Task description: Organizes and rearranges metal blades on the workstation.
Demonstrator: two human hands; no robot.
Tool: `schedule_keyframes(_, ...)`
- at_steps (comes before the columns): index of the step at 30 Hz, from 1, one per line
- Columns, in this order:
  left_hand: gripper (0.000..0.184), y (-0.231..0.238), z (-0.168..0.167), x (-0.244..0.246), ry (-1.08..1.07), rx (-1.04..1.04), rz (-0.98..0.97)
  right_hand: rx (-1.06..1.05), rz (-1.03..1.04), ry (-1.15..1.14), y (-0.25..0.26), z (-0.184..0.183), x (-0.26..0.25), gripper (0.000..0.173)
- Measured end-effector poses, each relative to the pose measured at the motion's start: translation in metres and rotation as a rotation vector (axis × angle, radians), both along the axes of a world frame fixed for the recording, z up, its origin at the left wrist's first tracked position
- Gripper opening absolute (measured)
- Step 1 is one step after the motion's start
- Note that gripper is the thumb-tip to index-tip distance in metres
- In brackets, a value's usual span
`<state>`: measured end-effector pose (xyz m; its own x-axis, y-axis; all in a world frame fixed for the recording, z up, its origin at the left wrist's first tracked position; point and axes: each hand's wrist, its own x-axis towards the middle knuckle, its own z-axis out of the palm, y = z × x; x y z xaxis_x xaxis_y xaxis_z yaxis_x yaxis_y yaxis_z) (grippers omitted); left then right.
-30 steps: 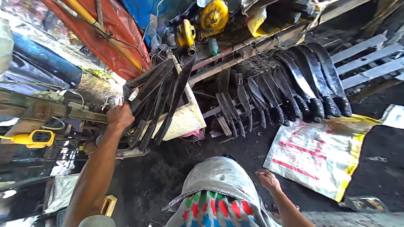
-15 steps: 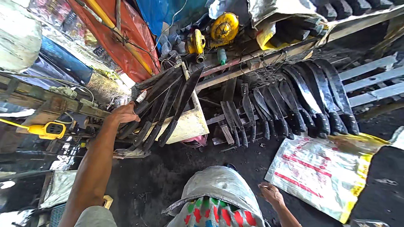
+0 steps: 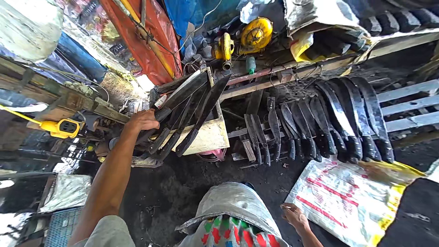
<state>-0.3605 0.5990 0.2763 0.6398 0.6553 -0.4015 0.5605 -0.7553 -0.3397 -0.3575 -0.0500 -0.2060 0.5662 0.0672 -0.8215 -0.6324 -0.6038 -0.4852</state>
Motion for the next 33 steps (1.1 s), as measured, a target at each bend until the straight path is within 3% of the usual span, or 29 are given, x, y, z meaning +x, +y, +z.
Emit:
schedule_keyframes(4,0.081,0.013,0.001,0.001,-0.064,-0.177,-0.012,-0.003,0.004,-0.018,-0.004,0.010,0.001,0.034)
schedule_keyframes(11,0.075,0.017,0.015,0.009,-0.065,-0.185,-0.019,-0.021,-0.014,-0.001,-0.010,0.013,-0.003,0.037)
schedule_keyframes(20,0.026,-0.005,0.089,0.051,0.067,-0.172,-0.089,-0.039,0.005,0.018,-0.004,0.010,-0.009,0.036)
schedule_keyframes(29,0.021,-0.019,0.144,0.103,0.171,-0.014,-0.201,-0.013,0.020,0.054,0.011,0.009,-0.017,0.037)
schedule_keyframes(33,0.021,-0.017,0.152,0.118,0.143,-0.071,-0.218,-0.018,0.029,0.071,0.014,0.013,-0.018,0.037)
